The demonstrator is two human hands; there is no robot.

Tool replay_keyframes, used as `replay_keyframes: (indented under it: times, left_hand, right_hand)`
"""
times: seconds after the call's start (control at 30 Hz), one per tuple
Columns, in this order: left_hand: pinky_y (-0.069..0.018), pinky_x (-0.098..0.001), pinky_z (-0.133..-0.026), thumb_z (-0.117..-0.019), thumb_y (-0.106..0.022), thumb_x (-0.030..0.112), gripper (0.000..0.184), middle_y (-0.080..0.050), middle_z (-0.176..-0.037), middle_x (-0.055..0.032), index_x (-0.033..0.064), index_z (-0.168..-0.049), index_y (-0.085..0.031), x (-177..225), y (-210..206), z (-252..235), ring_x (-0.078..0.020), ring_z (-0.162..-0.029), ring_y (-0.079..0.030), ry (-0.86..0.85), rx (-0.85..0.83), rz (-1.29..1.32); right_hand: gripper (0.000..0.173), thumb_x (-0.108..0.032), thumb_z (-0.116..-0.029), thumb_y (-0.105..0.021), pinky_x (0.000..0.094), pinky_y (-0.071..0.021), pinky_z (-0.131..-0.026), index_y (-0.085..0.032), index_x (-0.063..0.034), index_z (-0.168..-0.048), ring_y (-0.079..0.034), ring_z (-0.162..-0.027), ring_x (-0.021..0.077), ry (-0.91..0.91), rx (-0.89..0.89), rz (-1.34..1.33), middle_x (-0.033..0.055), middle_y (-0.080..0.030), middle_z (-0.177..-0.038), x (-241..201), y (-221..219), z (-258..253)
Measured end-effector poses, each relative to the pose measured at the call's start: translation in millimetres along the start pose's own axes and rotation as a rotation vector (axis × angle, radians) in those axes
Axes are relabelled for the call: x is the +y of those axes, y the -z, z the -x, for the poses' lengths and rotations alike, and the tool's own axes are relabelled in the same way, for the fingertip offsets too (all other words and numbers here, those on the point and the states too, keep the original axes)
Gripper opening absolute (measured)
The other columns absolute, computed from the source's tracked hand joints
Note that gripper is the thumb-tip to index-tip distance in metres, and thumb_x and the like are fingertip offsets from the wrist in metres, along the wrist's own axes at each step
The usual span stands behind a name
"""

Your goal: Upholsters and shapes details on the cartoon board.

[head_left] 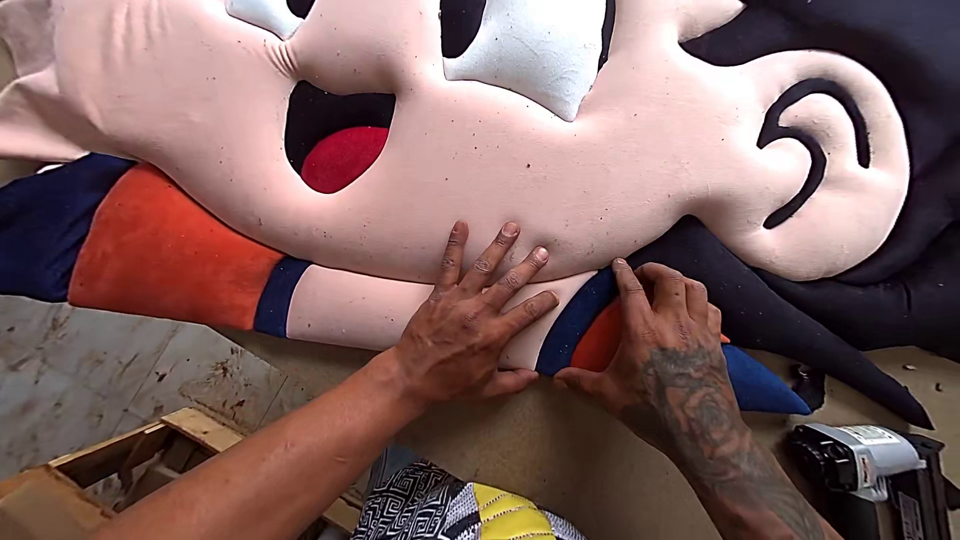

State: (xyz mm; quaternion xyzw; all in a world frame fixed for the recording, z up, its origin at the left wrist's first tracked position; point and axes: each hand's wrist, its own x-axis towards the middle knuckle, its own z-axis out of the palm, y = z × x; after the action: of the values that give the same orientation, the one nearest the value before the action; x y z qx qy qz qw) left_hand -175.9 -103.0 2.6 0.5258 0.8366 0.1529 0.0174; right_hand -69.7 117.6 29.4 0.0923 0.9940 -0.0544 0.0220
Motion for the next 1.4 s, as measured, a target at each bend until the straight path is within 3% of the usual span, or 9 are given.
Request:
replay_keyframes:
  times: [0.3, 0.4, 0.47, 0.6, 0.87, 1.0, 1.13, 1.27, 1.4]
  left_hand:
    - [-0.0005, -0.0756, -0.122, -0.0790, -0.061, 0.078, 0.078, -0.036, -0.166, -0.0097, 0.0300, -0.141, -0.065, -1.5, -0.4, 1.2, -0.0408, -0.158, -0.015, -0.023, -0.008, 0.008]
    - [-0.0023, -0.0760, -0.122, -0.0782, -0.063, 0.078, 0.079, -0.036, -0.166, -0.0104, 0.0300, -0.141, -0.064, -2.5, -0.2, 1.5, -0.0411, -0.158, -0.016, -0.034, 0.009, 0.019]
    - [-0.0022, -0.0777, -0.120, -0.0788, -0.063, 0.077, 0.077, -0.034, -0.166, -0.0116, 0.0367, -0.144, -0.061, -2.8, -1.8, 1.0, -0.0433, -0.157, -0.015, -0.050, 0.022, 0.025]
    - [0.0023, -0.0862, -0.113, -0.0892, -0.056, 0.072, 0.062, -0.015, -0.173, -0.0112, 0.0549, -0.148, -0.047, -2.4, -4.0, 3.1, -0.0532, -0.155, 0.001, -0.132, -0.034, 0.001]
    - [0.0018, -0.0876, -0.111, -0.0934, -0.047, 0.072, 0.056, -0.011, -0.174, -0.0056, 0.0565, -0.148, -0.047, -4.3, -6.9, 3.1, -0.0537, -0.155, 0.005, -0.145, -0.055, -0.019]
    - [0.0024, -0.0878, -0.111, -0.0934, -0.048, 0.071, 0.057, -0.009, -0.174, -0.0051, 0.0560, -0.148, -0.047, -4.0, -9.2, 3.9, -0.0535, -0.155, 0.006, -0.146, -0.041, -0.014]
    - [0.0018, -0.0876, -0.111, -0.0928, -0.049, 0.071, 0.058, -0.009, -0.174, -0.0052, 0.0556, -0.148, -0.047, -4.1, -9.9, 4.3, -0.0536, -0.155, 0.005, -0.143, -0.044, -0.013]
    - [0.0029, -0.0872, -0.111, -0.0928, -0.050, 0.070, 0.058, -0.009, -0.174, -0.0051, 0.0556, -0.149, -0.046, -4.4, -10.6, 4.2, -0.0528, -0.155, 0.006, -0.144, -0.028, -0.014]
    - [0.0019, -0.0878, -0.111, -0.0930, -0.050, 0.069, 0.059, -0.009, -0.174, -0.0053, 0.0543, -0.150, -0.045, -5.9, -11.7, 4.8, -0.0536, -0.155, 0.005, -0.150, -0.019, -0.005]
  right_hand:
    - [0.131, -0.089, -0.0366, -0.074, 0.0567, -0.0434, -0.090, -0.060, -0.0120, -0.142, -0.051, -0.121, 0.0392, 0.007, 0.000, -0.015, 0.0178, -0.056, -0.134, 2.1, 0.9, 1.1]
    - [0.124, -0.088, -0.0401, -0.074, 0.0577, -0.0439, -0.093, -0.063, -0.0134, -0.138, -0.052, -0.121, 0.0403, 0.026, 0.030, -0.040, 0.0181, -0.057, -0.134, 1.3, -0.3, 3.9]
    - [0.121, -0.089, -0.0430, -0.073, 0.0571, -0.0443, -0.096, -0.064, -0.0145, -0.138, -0.053, -0.122, 0.0387, 0.033, 0.057, -0.052, 0.0167, -0.057, -0.134, 3.2, -2.1, 7.2]
    - [0.116, -0.095, -0.0532, -0.065, 0.0544, -0.0451, -0.103, -0.065, -0.0153, -0.138, -0.054, -0.127, 0.0341, 0.045, 0.136, -0.088, 0.0127, -0.058, -0.140, 9.6, -11.5, 19.0]
    - [0.095, -0.093, -0.0581, -0.063, 0.0551, -0.0407, -0.109, -0.073, -0.0226, -0.121, -0.050, -0.134, 0.0326, 0.050, 0.169, -0.081, 0.0083, -0.058, -0.144, 19.8, -19.2, 34.4]
    - [0.097, -0.099, -0.0545, -0.058, 0.0573, -0.0422, -0.105, -0.074, -0.0245, -0.114, -0.055, -0.128, 0.0328, 0.052, 0.110, -0.028, 0.0070, -0.063, -0.137, 33.8, -7.2, 45.0]
    - [0.096, -0.096, -0.0701, -0.051, 0.0493, -0.0516, -0.089, -0.075, -0.0173, -0.121, -0.064, -0.106, 0.0265, 0.052, 0.123, -0.049, 0.0058, -0.071, -0.117, 36.2, 4.0, 22.5]
    - [0.088, -0.093, -0.0693, -0.056, 0.0458, -0.0488, -0.084, -0.080, -0.0164, -0.106, -0.064, -0.093, 0.0218, -0.029, 0.146, -0.018, 0.0014, -0.073, -0.099, 32.4, -5.2, 3.9]
    - [0.079, -0.082, -0.0766, -0.062, 0.0450, -0.0498, -0.082, -0.077, -0.0166, -0.119, -0.067, -0.094, 0.0219, -0.057, 0.177, -0.028, 0.0011, -0.075, -0.104, 30.8, 0.3, 3.7]
